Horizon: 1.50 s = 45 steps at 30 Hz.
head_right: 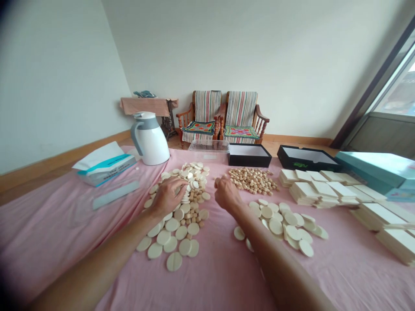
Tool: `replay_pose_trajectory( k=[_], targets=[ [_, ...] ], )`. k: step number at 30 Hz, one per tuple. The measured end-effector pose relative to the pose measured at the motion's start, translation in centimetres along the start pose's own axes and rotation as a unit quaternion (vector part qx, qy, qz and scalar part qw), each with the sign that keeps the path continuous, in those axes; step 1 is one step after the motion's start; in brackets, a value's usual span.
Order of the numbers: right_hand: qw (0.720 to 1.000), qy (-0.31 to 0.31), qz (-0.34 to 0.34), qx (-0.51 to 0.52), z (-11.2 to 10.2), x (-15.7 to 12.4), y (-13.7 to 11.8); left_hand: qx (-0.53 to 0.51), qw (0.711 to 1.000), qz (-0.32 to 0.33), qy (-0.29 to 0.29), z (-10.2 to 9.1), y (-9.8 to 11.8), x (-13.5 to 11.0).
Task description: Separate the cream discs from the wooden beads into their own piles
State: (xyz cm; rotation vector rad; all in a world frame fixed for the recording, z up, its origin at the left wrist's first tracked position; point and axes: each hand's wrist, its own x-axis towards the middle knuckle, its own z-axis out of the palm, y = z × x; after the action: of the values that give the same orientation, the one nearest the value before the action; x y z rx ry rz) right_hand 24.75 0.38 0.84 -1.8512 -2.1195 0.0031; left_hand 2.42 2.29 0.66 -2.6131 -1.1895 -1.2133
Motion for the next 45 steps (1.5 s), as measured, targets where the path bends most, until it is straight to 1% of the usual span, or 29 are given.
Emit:
replay_pose_trajectory(
  k=[3,5,6,7,9,11,13,15,17,20,23,25,26,28,30,31,32,34,36,38,41,43,45],
  targets=[
    [0.996,0.059,0.051,-0.035,-1.5,0.2,1.9,-0.01,1.0,-0.008,0.004,0.0,-0.1,0.0],
    [0.992,0.099,0.054,-0.049,-2.0,0.4,2.1,-0.012,1.0,-0.013,0.002,0.1,-0.2,0.0],
    [0.993,0.105,0.04,-0.042,-1.9,0.4,1.9,-0.011,1.0,-0.015,0.0,0.1,-0.2,-0.1],
    [0.995,0.095,0.017,-0.025,-1.7,0.4,1.4,-0.011,1.0,-0.017,-0.003,0.2,-0.3,-0.1],
    [0.998,0.051,-0.041,0.025,-0.8,0.3,0.1,-0.008,1.0,-0.021,-0.007,0.2,-0.3,-0.1],
    [0.993,0.015,-0.099,0.062,0.2,0.1,-1.2,-0.005,1.0,-0.023,-0.006,0.3,-0.3,-0.2],
    [0.986,-0.004,-0.148,0.071,1.0,0.0,-1.9,-0.004,1.0,-0.022,-0.005,0.3,-0.3,-0.1],
    [0.983,-0.018,-0.172,0.063,1.5,-0.2,-2.2,-0.005,1.0,-0.019,-0.004,0.2,-0.3,-0.1],
    [0.984,-0.03,-0.168,0.05,1.7,-0.3,-2.1,-0.005,1.0,-0.019,-0.003,0.2,-0.2,-0.1],
    [0.99,-0.044,-0.136,0.016,1.7,-0.4,-2.1,-0.004,1.0,-0.021,-0.003,0.2,-0.2,-0.2],
    [0.993,-0.057,-0.1,-0.02,1.2,-0.4,-1.9,-0.007,1.0,-0.022,-0.004,0.3,-0.3,-0.2],
    [0.995,-0.053,-0.073,-0.033,0.6,-0.3,-1.4,-0.011,1.0,-0.023,-0.004,0.3,-0.3,-0.2],
    [0.997,-0.041,-0.052,-0.042,0.2,-0.3,-1.1,-0.013,1.0,-0.023,-0.003,0.4,-0.4,-0.2],
    [0.997,0.004,-0.002,-0.071,-0.6,-0.3,-0.6,-0.016,1.0,-0.023,-0.001,0.4,-0.4,-0.2],
    [0.995,0.048,0.02,-0.085,-1.1,-0.4,-0.4,-0.017,1.0,-0.022,-0.001,0.4,-0.3,-0.2],
    [0.995,0.058,0.012,-0.076,-1.3,-0.4,-0.6,-0.017,1.0,-0.022,-0.002,0.4,-0.3,-0.2],
    [0.997,0.055,-0.012,-0.053,-1.3,-0.5,-0.9,-0.016,1.0,-0.022,-0.004,0.4,-0.3,-0.2],
    [0.996,0.027,-0.084,0.013,-0.9,-0.7,-1.9,-0.016,1.0,-0.021,-0.006,0.4,-0.3,-0.3],
    [0.986,0.001,-0.151,0.066,-0.1,-1.0,-3.1,-0.016,1.0,-0.02,-0.005,0.4,-0.3,-0.3],
    [0.979,-0.008,-0.184,0.085,0.7,-1.4,-4.1,-0.013,1.0,-0.02,-0.002,0.4,-0.3,-0.3],
    [0.98,-0.001,-0.181,0.087,1.4,-1.7,-4.8,-0.007,1.0,-0.023,-0.002,0.4,-0.2,-0.2],
    [0.982,0.017,-0.156,0.102,1.4,-1.6,-4.5,-0.008,1.0,-0.022,-0.004,0.4,-0.2,-0.2],
    [0.986,0.039,-0.116,0.109,0.9,-1.3,-3.7,-0.012,1.0,-0.019,-0.003,0.4,-0.3,-0.2]
  ],
)
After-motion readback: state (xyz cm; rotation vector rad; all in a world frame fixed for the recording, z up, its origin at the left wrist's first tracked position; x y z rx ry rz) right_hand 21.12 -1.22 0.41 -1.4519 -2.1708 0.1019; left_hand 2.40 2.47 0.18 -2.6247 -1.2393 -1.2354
